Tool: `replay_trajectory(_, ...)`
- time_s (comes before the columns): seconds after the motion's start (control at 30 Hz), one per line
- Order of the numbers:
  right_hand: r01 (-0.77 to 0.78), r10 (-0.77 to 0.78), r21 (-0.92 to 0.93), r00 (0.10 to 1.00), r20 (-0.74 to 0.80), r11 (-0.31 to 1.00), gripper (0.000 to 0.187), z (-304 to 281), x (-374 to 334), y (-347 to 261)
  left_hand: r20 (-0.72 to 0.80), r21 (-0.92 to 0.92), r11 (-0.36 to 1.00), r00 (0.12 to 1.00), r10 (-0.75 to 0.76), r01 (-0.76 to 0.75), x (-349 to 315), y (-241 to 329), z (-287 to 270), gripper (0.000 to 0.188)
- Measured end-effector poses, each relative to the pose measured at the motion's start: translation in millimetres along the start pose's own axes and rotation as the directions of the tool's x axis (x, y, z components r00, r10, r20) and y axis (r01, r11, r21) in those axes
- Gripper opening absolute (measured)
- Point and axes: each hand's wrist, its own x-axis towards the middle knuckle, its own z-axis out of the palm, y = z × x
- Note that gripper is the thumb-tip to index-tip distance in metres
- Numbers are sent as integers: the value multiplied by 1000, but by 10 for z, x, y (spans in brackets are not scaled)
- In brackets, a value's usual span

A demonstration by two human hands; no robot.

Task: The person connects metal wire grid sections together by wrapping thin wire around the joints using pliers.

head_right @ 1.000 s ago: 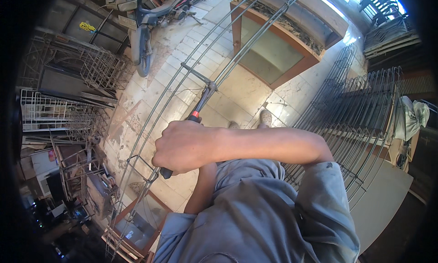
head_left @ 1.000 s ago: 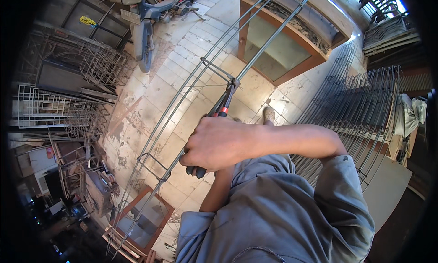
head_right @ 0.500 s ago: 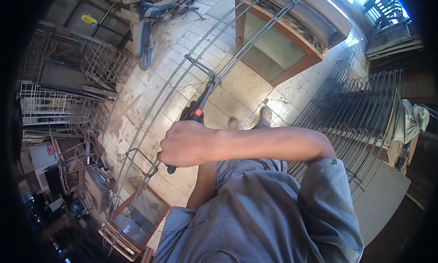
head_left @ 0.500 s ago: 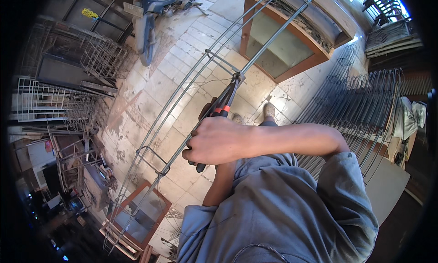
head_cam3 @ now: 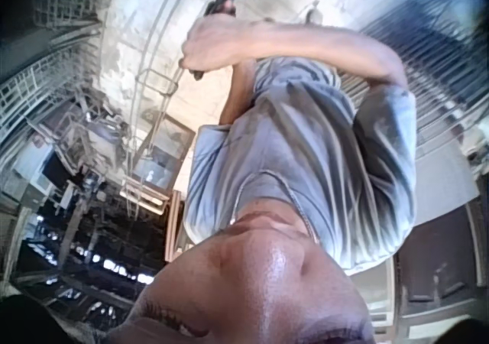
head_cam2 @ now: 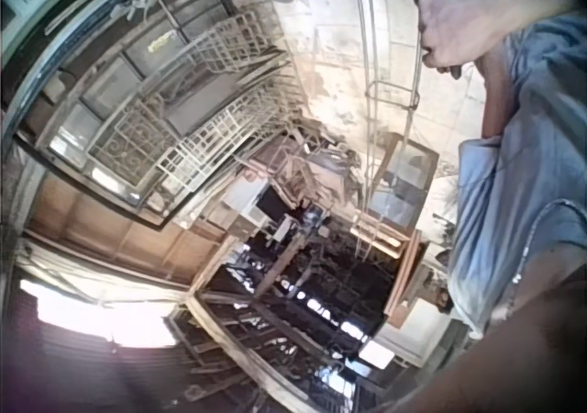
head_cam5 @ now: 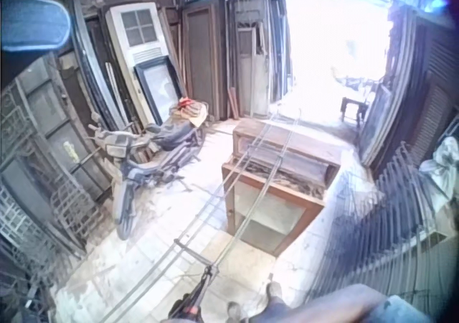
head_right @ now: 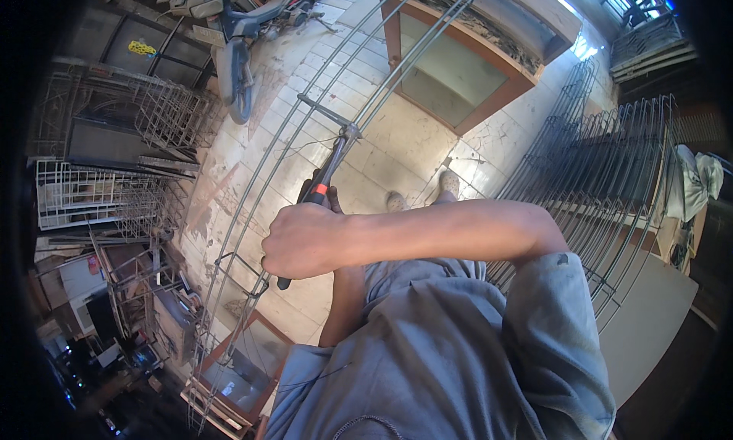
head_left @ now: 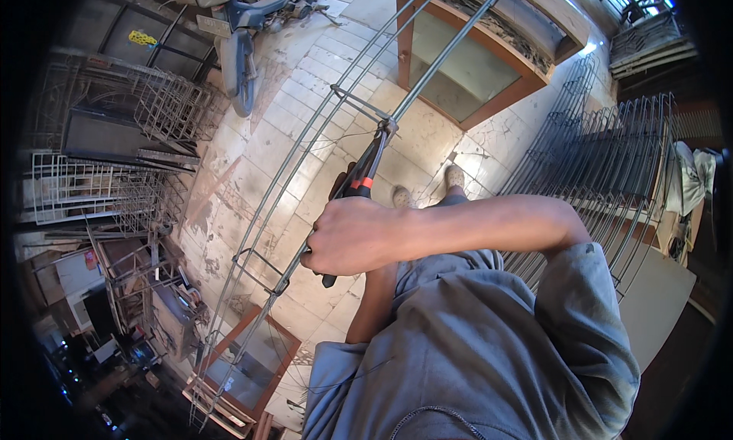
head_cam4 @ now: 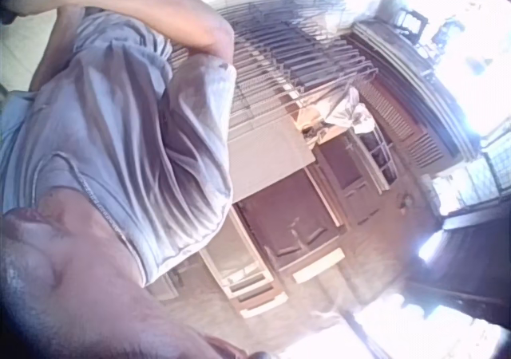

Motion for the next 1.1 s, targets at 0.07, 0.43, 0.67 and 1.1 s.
replay_trajectory(0.07, 4, -4, -7, 1000, -19, 1000, 11, 26, -6, -2, -2, 2, 1000, 1000, 4, -4, -1, 8, -4, 58)
replay_trajectory(0.43, -26, 26, -1, 992, -120, 1000, 13, 67, 66, 25, -44, -17, 998, 997, 67, -67, -54, 96, 23, 62)
replay_trajectory(0.67, 9, 277, 464, 792, -543, 886, 23, -936, -7, 364, 266, 411, 789, 887, 377, -458, -444, 522, 714, 64)
replay_trajectory(1.1, -120, 478, 473, 406, -779, 873, 40, -1155, -855, 661, 486, 512, 257, 523, 700, -820, 88, 377, 1975, 66)
